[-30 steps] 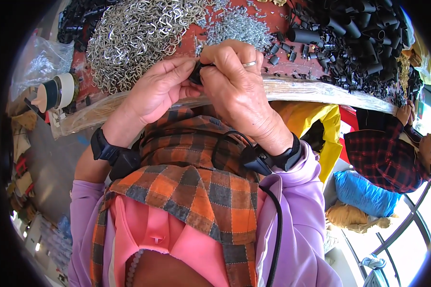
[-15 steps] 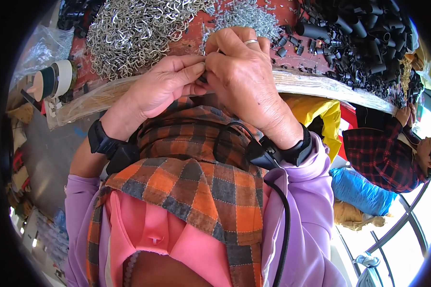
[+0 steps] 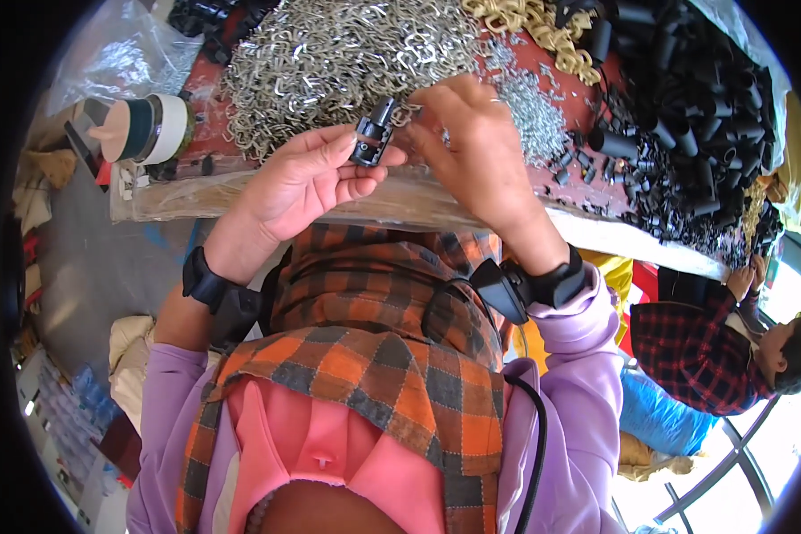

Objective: The person assembles components by hand, picking up a black plastic part and a metal clip from the table. They fit the metal clip onto the plastic part, then pick up a small metal pin and insert it into the assembly before setting the unit aside.

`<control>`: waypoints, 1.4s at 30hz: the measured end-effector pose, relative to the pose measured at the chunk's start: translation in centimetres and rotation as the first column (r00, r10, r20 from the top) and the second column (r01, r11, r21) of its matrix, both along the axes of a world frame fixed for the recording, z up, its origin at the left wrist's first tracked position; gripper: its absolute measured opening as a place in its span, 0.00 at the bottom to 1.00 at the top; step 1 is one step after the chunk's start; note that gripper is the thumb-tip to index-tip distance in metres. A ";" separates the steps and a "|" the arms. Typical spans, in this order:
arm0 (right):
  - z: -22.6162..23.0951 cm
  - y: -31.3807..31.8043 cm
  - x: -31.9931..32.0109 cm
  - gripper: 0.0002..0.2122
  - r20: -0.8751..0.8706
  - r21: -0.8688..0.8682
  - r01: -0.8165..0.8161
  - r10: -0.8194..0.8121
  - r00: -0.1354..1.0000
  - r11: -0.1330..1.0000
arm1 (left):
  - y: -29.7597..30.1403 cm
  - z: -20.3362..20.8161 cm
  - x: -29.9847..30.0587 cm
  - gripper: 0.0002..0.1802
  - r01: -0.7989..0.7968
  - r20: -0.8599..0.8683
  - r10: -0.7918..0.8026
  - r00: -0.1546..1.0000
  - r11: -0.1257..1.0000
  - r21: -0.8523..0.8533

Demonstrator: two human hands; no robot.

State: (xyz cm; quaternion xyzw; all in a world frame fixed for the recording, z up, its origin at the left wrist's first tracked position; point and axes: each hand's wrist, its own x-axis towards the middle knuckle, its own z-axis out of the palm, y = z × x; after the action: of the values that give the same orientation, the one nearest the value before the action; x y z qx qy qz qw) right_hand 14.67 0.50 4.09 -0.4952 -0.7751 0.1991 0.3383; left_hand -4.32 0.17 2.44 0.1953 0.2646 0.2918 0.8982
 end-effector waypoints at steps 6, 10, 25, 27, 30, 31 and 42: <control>-3.0 1.0 -1.8 0.04 0.479 -0.008 -0.112 0.103 0.872 0.994 | -0.4 -0.4 -1.7 0.14 -0.071 0.005 0.071 0.997 0.997 0.029; -3.1 1.4 -1.7 0.02 0.345 0.040 -0.050 0.034 0.938 0.998 | -0.3 -0.2 -1.9 0.10 -0.109 0.004 0.109 0.994 0.994 0.005; -3.2 -2.2 -1.2 0.06 -0.820 -0.478 -0.629 -0.567 0.071 0.613 | 0.0 -0.7 1.7 0.11 -0.200 0.085 0.193 0.978 0.976 0.085; -2.9 -2.5 -1.3 0.06 -0.797 -0.520 -0.553 -0.602 0.041 0.651 | -0.1 -0.7 2.3 0.11 -0.201 0.075 0.196 0.978 0.977 0.075; -2.1 -2.7 -1.7 0.05 -0.737 -0.611 -0.460 -0.674 0.035 0.644 | -0.1 -0.8 3.1 0.11 -0.214 0.059 0.210 0.976 0.975 0.058; -2.0 -2.7 -1.7 0.05 -0.706 -0.653 -0.414 -0.707 0.031 0.634 | -0.1 -0.9 3.3 0.11 -0.218 0.069 0.213 0.975 0.973 0.076; -0.7 -2.3 1.7 0.05 -0.577 -0.669 -0.201 -0.330 0.747 0.716 | 0.4 -0.4 3.9 0.13 -0.175 0.110 0.155 0.982 0.960 0.217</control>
State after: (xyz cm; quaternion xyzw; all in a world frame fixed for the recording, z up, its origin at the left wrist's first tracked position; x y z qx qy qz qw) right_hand 16.40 -1.77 3.36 -0.5095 -0.4505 0.6234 0.3857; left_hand -0.45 0.58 2.00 0.2596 0.2036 0.4025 0.8539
